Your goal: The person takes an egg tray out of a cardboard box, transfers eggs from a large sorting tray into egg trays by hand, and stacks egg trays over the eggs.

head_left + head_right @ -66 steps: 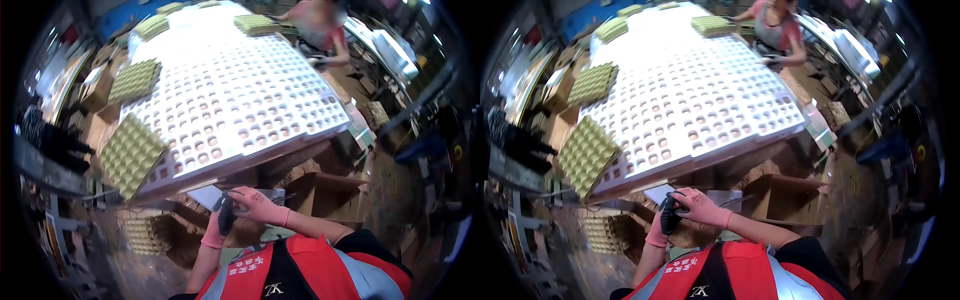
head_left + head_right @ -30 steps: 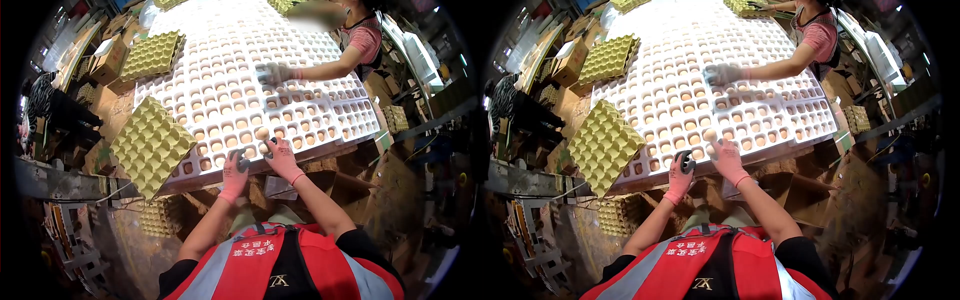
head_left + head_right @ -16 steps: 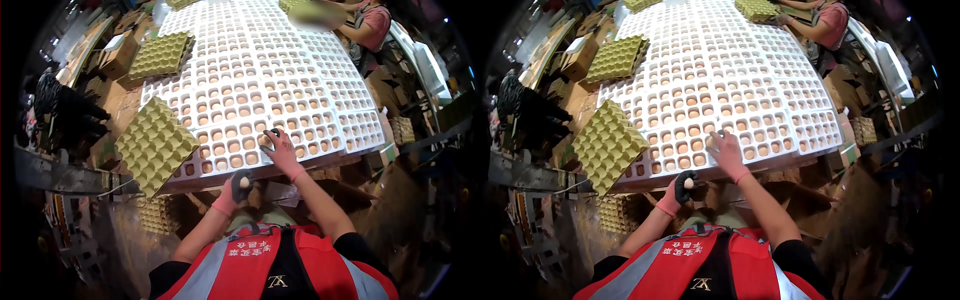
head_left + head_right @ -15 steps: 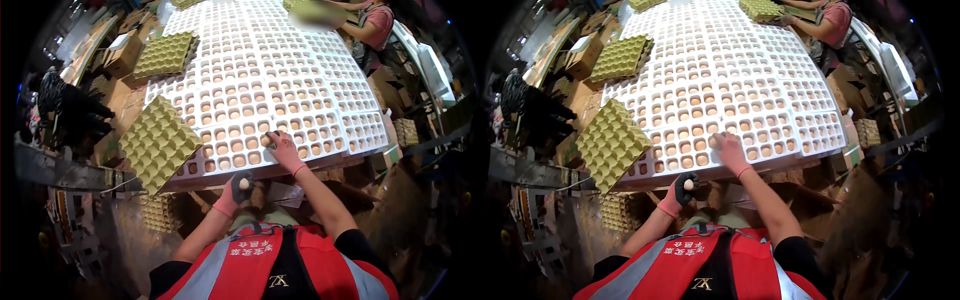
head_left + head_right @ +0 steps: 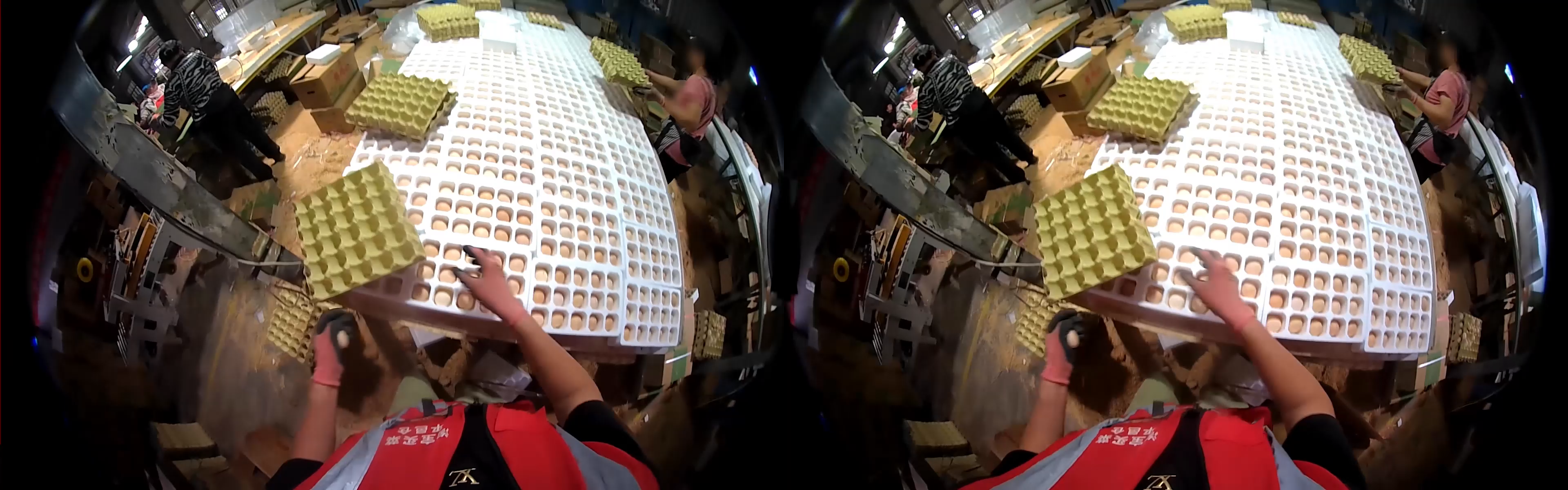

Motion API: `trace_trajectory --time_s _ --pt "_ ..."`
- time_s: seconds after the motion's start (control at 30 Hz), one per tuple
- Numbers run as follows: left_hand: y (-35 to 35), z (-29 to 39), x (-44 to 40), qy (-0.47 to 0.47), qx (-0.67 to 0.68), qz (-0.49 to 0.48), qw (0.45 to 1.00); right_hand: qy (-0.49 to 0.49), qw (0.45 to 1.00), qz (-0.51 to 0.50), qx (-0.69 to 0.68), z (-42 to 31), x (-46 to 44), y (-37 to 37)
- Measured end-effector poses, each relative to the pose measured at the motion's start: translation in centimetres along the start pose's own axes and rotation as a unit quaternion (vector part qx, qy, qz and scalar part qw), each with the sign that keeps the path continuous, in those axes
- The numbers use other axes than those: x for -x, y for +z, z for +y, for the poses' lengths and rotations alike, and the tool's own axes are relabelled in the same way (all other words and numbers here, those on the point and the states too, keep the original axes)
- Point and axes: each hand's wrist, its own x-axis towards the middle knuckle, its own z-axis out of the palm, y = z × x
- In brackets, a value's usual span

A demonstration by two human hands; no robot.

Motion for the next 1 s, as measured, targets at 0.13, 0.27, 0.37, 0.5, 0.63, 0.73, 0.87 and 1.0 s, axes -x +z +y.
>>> trace_trajectory --time_s 0.13,0.27,0.37,0.5,0.63,0.73,0.87,1.0 --pt "-6.2 1.3 -5.4 0.018 -0.107 0.111 0.988 0.054 0.992 -0.070 -0.090 -1.6 -10.5 10.2" --pt "-10.9 -3.1 -13.2 0.189 -0.283 0.072 0.937 0.068 0.990 -0.078 -0.098 0.4 -13.6 14.0" --pt "-3.3 3.5 -7.8 0.069 -0.143 0.024 0.987 0.083 0.984 -0.004 -0.155 0.7 -11.6 13.7" --pt "-3.2 2.3 -8.3 0.191 -0.191 -0.083 0.959 0.082 0.978 0.047 -0.183 0.2 -9.3 7.3" --pt "3.4 7.5 -10.5 -0.032 -0.073 -0.252 0.964 0.005 0.972 0.030 -0.232 -7.8 -12.1 -1.9" --pt "8.8 8.4 -14.3 0.036 -0.106 -0.245 0.963 -0.030 0.973 0.034 -0.225 -12.0 -17.9 -5.9" --pt "16.4 11.5 -20.7 0.059 -0.049 -0.224 0.972 -0.176 0.975 0.001 -0.139 -17.5 -30.4 -11.0" --pt "25.9 16.3 -26.4 0.080 0.085 -0.190 0.975 -0.202 0.920 -0.084 -0.325 -22.3 -41.5 -16.0"
